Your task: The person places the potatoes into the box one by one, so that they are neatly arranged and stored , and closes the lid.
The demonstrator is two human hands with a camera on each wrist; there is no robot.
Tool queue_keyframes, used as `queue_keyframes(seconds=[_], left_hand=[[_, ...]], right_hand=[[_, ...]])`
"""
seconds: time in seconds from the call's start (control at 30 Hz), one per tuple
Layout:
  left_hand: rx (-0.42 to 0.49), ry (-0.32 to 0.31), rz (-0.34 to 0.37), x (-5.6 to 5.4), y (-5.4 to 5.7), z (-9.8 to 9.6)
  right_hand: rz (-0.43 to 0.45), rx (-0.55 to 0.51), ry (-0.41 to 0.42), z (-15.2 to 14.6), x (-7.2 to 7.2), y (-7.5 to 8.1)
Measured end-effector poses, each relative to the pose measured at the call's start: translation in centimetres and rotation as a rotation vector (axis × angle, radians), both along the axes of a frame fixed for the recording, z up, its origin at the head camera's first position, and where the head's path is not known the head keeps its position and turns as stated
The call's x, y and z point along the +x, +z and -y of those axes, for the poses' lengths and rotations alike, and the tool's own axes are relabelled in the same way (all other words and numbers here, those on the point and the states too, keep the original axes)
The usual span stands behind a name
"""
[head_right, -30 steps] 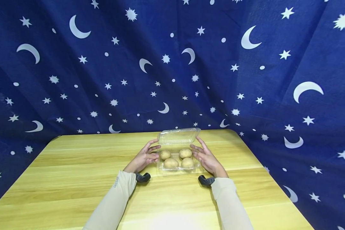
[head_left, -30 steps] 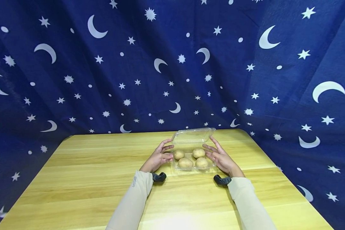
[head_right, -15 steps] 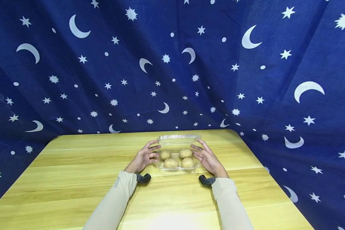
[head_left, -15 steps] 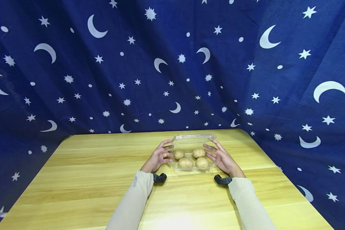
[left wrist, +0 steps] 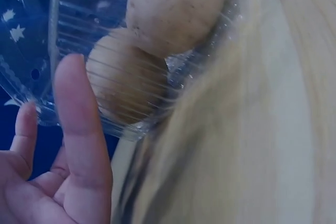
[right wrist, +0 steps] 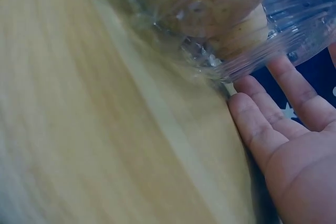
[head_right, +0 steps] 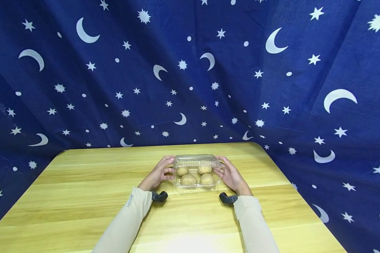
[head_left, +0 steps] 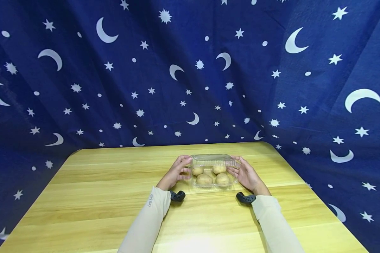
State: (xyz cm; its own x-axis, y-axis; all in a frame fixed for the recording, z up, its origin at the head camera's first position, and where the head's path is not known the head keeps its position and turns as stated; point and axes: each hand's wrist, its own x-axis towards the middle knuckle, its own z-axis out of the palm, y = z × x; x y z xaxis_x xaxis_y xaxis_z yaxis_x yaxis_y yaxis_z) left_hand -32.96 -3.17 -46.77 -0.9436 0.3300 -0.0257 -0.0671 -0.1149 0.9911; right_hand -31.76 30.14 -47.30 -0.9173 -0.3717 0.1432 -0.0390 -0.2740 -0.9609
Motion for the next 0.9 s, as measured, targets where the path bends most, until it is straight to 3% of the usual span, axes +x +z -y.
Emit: queue_keyframes(seconds=[0.17,0.33,0.5,0.7,0.9], left_hand=[[-0.041,-0.013,-0.006,0.1,0.4,-0.1],[-0.067,-0.063,-0.017,0.0,0.5,0.5],[-0.079,-0.139,-0.011,-0.2,0.6,1.3],[-0.175,-0.231,-0.011,0.2,1.4,2.0],[-0.261,-0.258,-0.019,0.4,2.0,2.1]], right_hand=[[-0.018,0.012,-0.016,0.1,0.2,0.1],[-0.066,-0.047,0.062,-0.1,0.1,0.1],[-0.067,-0.038,0.112,-0.5,0.1,0.4],[-0.114,-0.054,0.212,-1.2,0.0,0.5],[-0.152,-0.039,0.274,-1.8,-0.2,0.3]])
